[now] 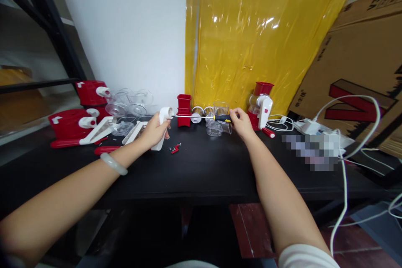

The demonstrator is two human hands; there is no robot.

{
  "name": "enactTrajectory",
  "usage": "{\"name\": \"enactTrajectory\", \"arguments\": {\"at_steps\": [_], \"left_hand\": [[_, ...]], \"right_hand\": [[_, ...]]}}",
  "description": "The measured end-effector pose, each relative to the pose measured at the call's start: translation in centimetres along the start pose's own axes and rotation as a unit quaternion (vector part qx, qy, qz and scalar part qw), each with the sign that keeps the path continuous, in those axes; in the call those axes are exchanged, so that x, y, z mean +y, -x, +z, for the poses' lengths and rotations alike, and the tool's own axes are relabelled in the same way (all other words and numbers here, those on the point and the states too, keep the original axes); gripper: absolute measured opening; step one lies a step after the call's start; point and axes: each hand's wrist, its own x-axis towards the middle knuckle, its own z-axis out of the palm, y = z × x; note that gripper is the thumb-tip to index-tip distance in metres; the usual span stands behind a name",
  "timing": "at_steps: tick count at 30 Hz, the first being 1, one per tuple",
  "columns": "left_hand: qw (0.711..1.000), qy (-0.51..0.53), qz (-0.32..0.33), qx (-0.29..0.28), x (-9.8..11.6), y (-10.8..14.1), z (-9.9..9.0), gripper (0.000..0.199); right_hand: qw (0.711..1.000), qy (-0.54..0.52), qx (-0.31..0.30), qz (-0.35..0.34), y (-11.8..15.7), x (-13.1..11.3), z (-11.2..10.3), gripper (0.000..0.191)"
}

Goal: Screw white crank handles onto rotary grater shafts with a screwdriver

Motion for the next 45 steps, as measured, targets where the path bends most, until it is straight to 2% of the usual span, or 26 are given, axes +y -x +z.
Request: {"name": "enactTrajectory", "arguments": {"at_steps": [10,18,28,32,37,42,45], "left_hand": [[1.0,-0.005,-0.01,0.008,-0.1,-0.1,-0.1,0.016],[1.0,-0.004,-0.019,0.015,0.6,0.0,-0.3,0.016],[1.0,0.003,-0.009,0.013,-0.4,-0.3,-0.1,0.017],[1.0,0.003,-0.008,0.006,-0.5,-0.3,0.0,0.018],[1.0,0.007,-0.013,0.007,-0.1,-0.2,0.0,0.018],[1.0,0.01,-0.011,0.01,0.1,-0.1,-0.1,0.016],[1.0,0.007,-0.011,0.009,0.0,-0.1,0.0,0.015]], "right_hand": [[0.995,-0.091,-0.039,-0.026,-0.2,0.3,0.1,0.044],[0.986,-0.149,-0.072,-0.005,0.3,-0.5,0.2,0.05],[0.963,-0.247,-0.095,0.044,0.4,-0.9,-0.6,0.054],[0.96,-0.26,-0.096,0.039,0.5,-1.2,-0.5,0.051],[0.976,-0.208,-0.061,0.034,0.1,-1.0,0.1,0.04],[0.992,-0.07,-0.052,0.096,0.1,-0.6,0.2,0.055],[0.996,0.039,-0.049,0.067,0.2,-0.4,0.0,0.056]]}}
